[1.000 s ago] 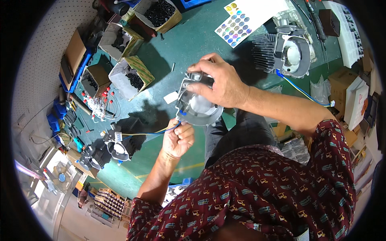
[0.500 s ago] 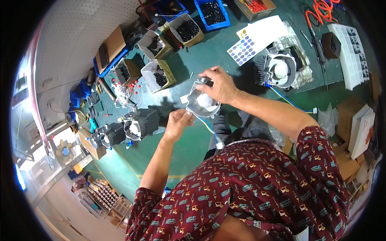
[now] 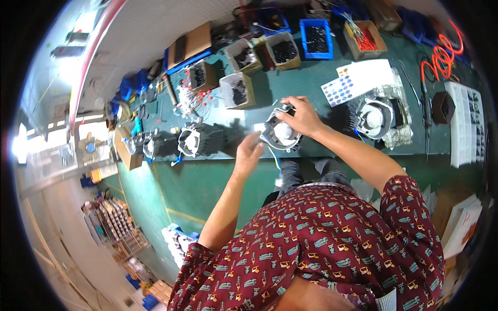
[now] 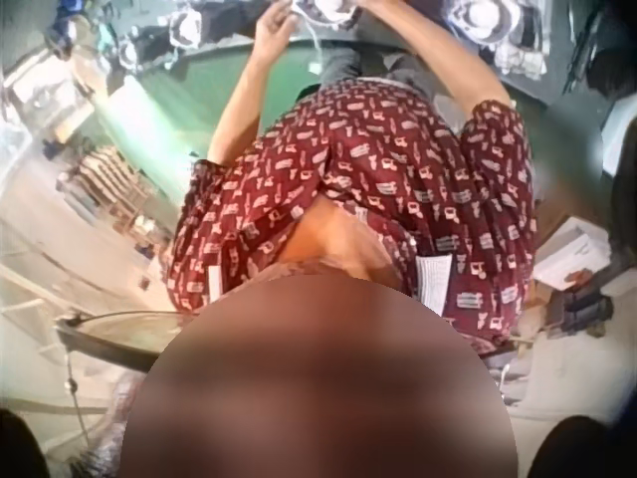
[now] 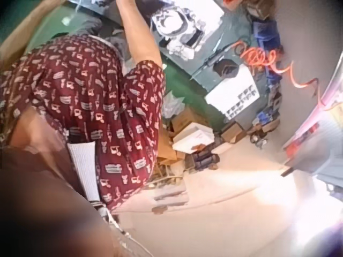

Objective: The person assembles small electronic components on a workbench, handling wires and circular metal housings. They connect wires to the components, adjust parts by hand, and place finished units on the table.

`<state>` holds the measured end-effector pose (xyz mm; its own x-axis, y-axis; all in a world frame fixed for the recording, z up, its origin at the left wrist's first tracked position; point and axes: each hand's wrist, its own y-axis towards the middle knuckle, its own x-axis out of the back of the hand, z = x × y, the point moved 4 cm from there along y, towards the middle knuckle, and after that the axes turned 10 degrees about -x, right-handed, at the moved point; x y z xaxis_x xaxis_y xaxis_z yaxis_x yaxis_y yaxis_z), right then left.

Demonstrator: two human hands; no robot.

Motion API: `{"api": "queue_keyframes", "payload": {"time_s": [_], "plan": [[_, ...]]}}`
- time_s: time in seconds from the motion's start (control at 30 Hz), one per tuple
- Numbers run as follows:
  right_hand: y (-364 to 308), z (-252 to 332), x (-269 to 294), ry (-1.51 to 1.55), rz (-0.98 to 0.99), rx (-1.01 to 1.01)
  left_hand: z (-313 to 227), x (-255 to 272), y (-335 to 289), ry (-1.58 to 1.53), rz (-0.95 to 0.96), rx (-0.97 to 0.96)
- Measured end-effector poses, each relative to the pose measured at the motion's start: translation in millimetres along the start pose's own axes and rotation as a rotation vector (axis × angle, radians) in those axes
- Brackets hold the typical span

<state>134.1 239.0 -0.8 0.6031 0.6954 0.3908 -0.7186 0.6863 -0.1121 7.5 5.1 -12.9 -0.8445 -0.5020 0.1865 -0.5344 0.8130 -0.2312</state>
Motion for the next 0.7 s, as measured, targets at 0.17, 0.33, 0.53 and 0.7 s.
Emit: {"api": "queue_keyframes", "payload": {"time_s": [0.17, 0.33, 0.53, 0.7], "plan": [[5.3, -15.5, 14.3, 0.023, -0.024, -0.016, -49.3, 31.0, -43.4, 0.225, -0.063, -0.016], [-3.0, -13.2, 12.7, 0.042, -0.049, -0.078, -27.0, 150.8, -82.7, 0.389, -0.508, -0.167], [3.4, 61.4, 33.4, -0.261, -0.202, 0.013, -1.3, 291.0, -85.7, 0.986, -0.591, -0.216], [1.2, 185.0, -61.7, 0.064, -0.047, -0.036, 48.5, 341.9, -60.9, 1.298, -0.218, -0.211]]}}
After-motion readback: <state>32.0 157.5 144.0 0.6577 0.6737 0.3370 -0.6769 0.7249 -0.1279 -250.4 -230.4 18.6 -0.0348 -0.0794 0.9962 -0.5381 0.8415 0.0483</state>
